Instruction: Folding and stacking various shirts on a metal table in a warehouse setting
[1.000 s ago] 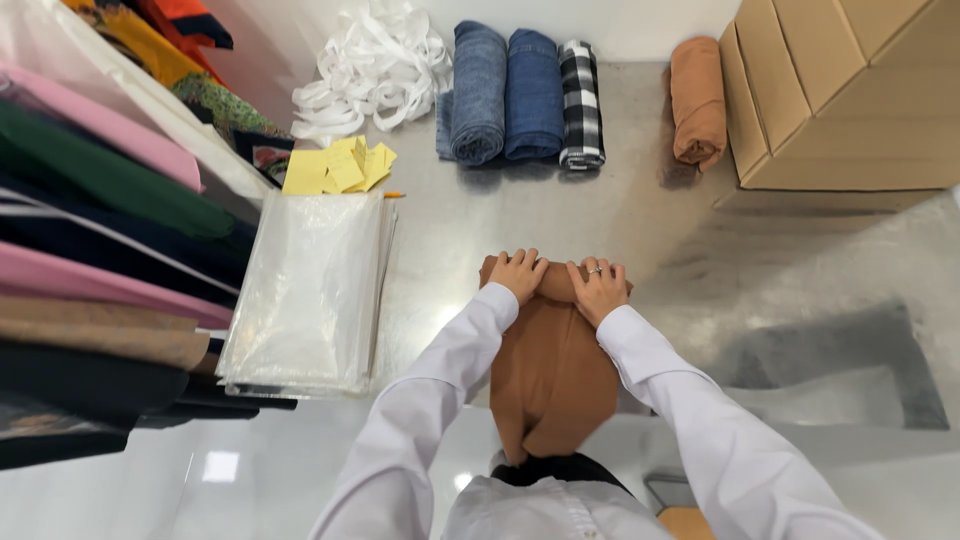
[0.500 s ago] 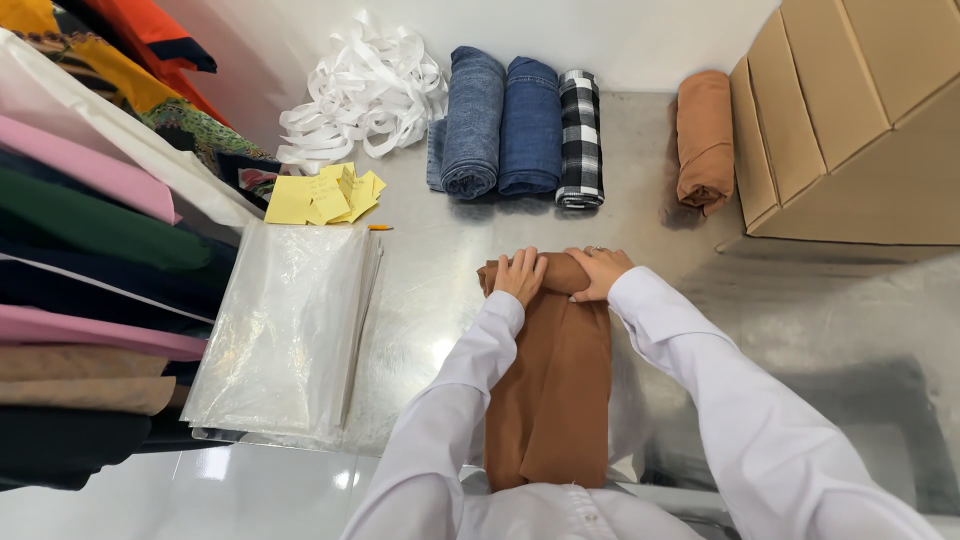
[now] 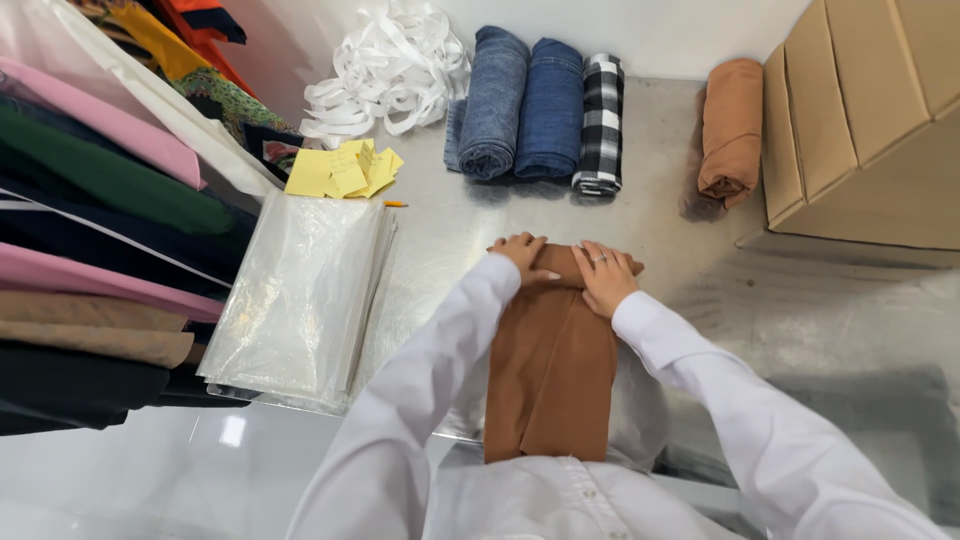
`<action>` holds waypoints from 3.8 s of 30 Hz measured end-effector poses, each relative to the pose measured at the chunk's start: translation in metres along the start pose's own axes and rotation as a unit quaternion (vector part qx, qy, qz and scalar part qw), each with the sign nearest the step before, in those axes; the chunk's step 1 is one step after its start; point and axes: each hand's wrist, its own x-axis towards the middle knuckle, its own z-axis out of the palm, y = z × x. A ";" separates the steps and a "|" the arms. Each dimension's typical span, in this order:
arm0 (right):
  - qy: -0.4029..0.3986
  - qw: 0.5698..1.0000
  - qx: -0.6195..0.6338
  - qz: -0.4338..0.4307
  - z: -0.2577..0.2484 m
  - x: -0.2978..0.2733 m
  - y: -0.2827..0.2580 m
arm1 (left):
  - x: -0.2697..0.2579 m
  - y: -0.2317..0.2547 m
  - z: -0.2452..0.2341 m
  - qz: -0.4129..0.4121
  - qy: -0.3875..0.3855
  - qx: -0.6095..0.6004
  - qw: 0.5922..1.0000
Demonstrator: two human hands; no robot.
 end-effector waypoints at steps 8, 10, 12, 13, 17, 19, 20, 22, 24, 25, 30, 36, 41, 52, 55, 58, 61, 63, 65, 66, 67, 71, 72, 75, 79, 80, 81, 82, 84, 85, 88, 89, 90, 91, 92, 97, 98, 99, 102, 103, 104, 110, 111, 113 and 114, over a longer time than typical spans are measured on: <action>-0.174 0.947 0.268 0.036 -0.068 0.012 0.016 | 0.037 -0.010 0.072 0.034 0.032 0.134 0.990; -0.177 0.933 0.309 0.054 -0.062 0.028 0.026 | 0.032 -0.011 0.091 0.036 0.092 0.190 0.977; -0.247 0.911 0.320 0.087 -0.051 0.042 0.024 | 0.018 -0.014 0.110 0.061 0.266 0.195 0.942; -0.244 0.911 0.324 0.080 -0.049 0.043 0.019 | 0.011 -0.011 0.109 0.055 0.265 0.200 0.941; -0.252 0.948 0.182 0.066 -0.031 0.043 0.007 | -0.020 0.009 0.080 0.013 0.174 0.164 0.971; -0.239 0.960 0.142 0.043 -0.023 0.037 0.003 | -0.023 0.014 0.058 -0.005 0.083 0.138 0.987; -0.214 0.970 0.110 0.032 -0.022 0.032 -0.001 | -0.018 0.011 0.050 -0.004 0.051 0.107 0.993; -0.189 0.979 0.078 0.024 -0.015 0.016 -0.006 | -0.004 0.007 0.040 -0.001 0.020 0.076 0.997; 0.001 0.999 -0.017 -0.031 -0.003 -0.006 -0.009 | 0.013 0.004 0.035 0.012 -0.019 0.083 0.996; -0.002 0.999 -0.020 -0.029 0.000 -0.009 -0.011 | 0.020 0.003 0.041 0.016 -0.019 0.081 0.996; 0.139 0.985 -0.072 -0.072 0.013 -0.022 -0.020 | -0.016 0.019 0.034 0.040 -0.019 0.110 0.993; -0.079 0.995 0.056 0.017 -0.047 -0.024 -0.042 | -0.034 0.011 0.088 0.055 0.123 0.183 0.974; -0.272 0.946 0.163 0.068 -0.068 -0.014 -0.028 | -0.062 0.013 0.120 0.118 0.346 0.191 0.911; 0.008 0.999 -0.021 0.038 -0.019 -0.073 -0.068 | -0.037 -0.003 0.060 0.148 0.016 0.090 0.985; 0.157 0.984 -0.070 0.036 -0.024 -0.077 -0.071 | -0.009 -0.003 0.080 0.150 -0.045 0.157 0.975; -0.054 0.994 0.053 0.085 -0.062 -0.058 -0.060 | 0.004 -0.008 0.091 0.151 -0.004 0.141 0.978; -0.252 0.945 0.182 0.102 -0.092 -0.037 -0.040 | 0.006 -0.003 0.095 0.148 0.079 0.185 0.968; -0.269 0.937 0.189 0.119 -0.087 -0.027 -0.023 | 0.001 0.006 0.090 0.140 0.258 0.211 0.932; -0.266 0.942 0.156 0.129 -0.073 -0.021 -0.021 | 0.014 -0.002 0.112 0.149 0.328 0.226 0.905; -0.265 0.947 0.124 0.132 -0.065 -0.017 -0.021 | 0.020 -0.008 0.123 0.150 0.395 0.238 0.875; -0.264 0.947 0.126 0.134 -0.063 -0.018 -0.022 | 0.015 -0.008 0.120 0.153 0.393 0.240 0.874; -0.156 0.980 0.047 0.117 -0.032 -0.031 -0.035 | -0.024 0.002 0.076 0.143 0.202 0.191 0.950; -0.094 0.990 0.010 0.106 -0.019 -0.041 -0.037 | -0.036 0.012 0.058 0.116 0.070 0.150 0.979; 0.149 0.987 -0.054 0.031 -0.002 -0.061 -0.043 | -0.039 0.026 0.020 0.081 -0.041 0.056 0.994; 0.188 0.981 -0.052 0.002 -0.016 -0.061 -0.045 | -0.006 0.017 0.048 0.050 -0.081 0.061 0.994; 0.112 0.993 -0.022 0.029 -0.027 -0.059 -0.047 | -0.003 0.016 0.054 0.062 -0.053 0.086 0.993; 0.036 0.998 0.009 0.058 -0.037 -0.057 -0.049 | 0.000 0.015 0.059 0.075 -0.026 0.114 0.990; 0.036 0.998 0.008 0.054 -0.058 -0.050 -0.050 | -0.005 0.011 0.064 0.072 -0.025 0.111 0.991; -0.214 0.961 0.140 0.102 -0.099 -0.036 -0.050 | -0.012 0.007 0.073 0.128 0.053 0.163 0.977; -0.216 0.961 0.139 0.101 -0.101 -0.033 -0.045 | -0.019 0.006 0.087 0.127 0.053 0.161 0.977; -0.302 0.923 0.203 0.126 -0.093 -0.027 -0.039 | -0.050 0.008 0.113 0.157 0.245 0.210 0.934; -0.287 0.933 0.188 0.107 -0.083 -0.027 -0.038 | -0.062 0.012 0.110 0.145 0.234 0.204 0.940; -0.271 0.943 0.172 0.088 -0.073 -0.027 -0.038 | -0.075 0.016 0.107 0.132 0.222 0.199 0.945; -0.271 0.942 0.174 0.089 -0.068 -0.035 -0.043 | -0.084 0.020 0.094 0.133 0.221 0.200 0.945; -0.218 0.964 0.132 0.076 -0.063 -0.042 -0.049 | -0.093 0.024 0.081 0.132 0.168 0.179 0.960; 0.015 1.000 -0.007 0.013 -0.038 -0.096 -0.080 | -0.078 0.026 0.048 0.130 -0.033 0.072 0.988; 0.090 0.996 -0.016 -0.003 -0.044 -0.101 -0.088 | -0.066 0.024 0.055 0.128 -0.088 0.068 0.986; 0.165 0.986 -0.029 -0.020 -0.051 -0.105 -0.091 | -0.050 0.023 0.061 0.127 -0.139 0.063 0.980; 0.071 0.988 0.136 0.019 -0.081 -0.097 -0.092 | -0.049 0.030 0.088 0.117 -0.050 0.107 0.986; 0.069 0.988 0.135 0.020 -0.087 -0.096 -0.089 | -0.056 0.031 0.094 0.119 -0.051 0.105 0.986; -0.034 0.979 0.198 0.042 -0.094 -0.094 -0.086 | -0.064 0.032 0.100 0.128 -0.011 0.133 0.983; -0.296 0.909 0.276 0.098 -0.112 -0.063 -0.074 | -0.099 0.033 0.152 0.153 0.296 0.178 0.926; -0.327 0.901 0.270 0.094 -0.110 -0.060 -0.076 | -0.100 0.032 0.168 0.166 0.405 0.175 0.882; -0.350 0.889 0.285 0.081 -0.115 -0.056 -0.081 | -0.117 0.035 0.162 0.181 0.460 0.168 0.853; -0.373 0.877 0.296 0.069 -0.118 -0.054 -0.082 | -0.124 0.038 0.158 0.196 0.516 0.158 0.819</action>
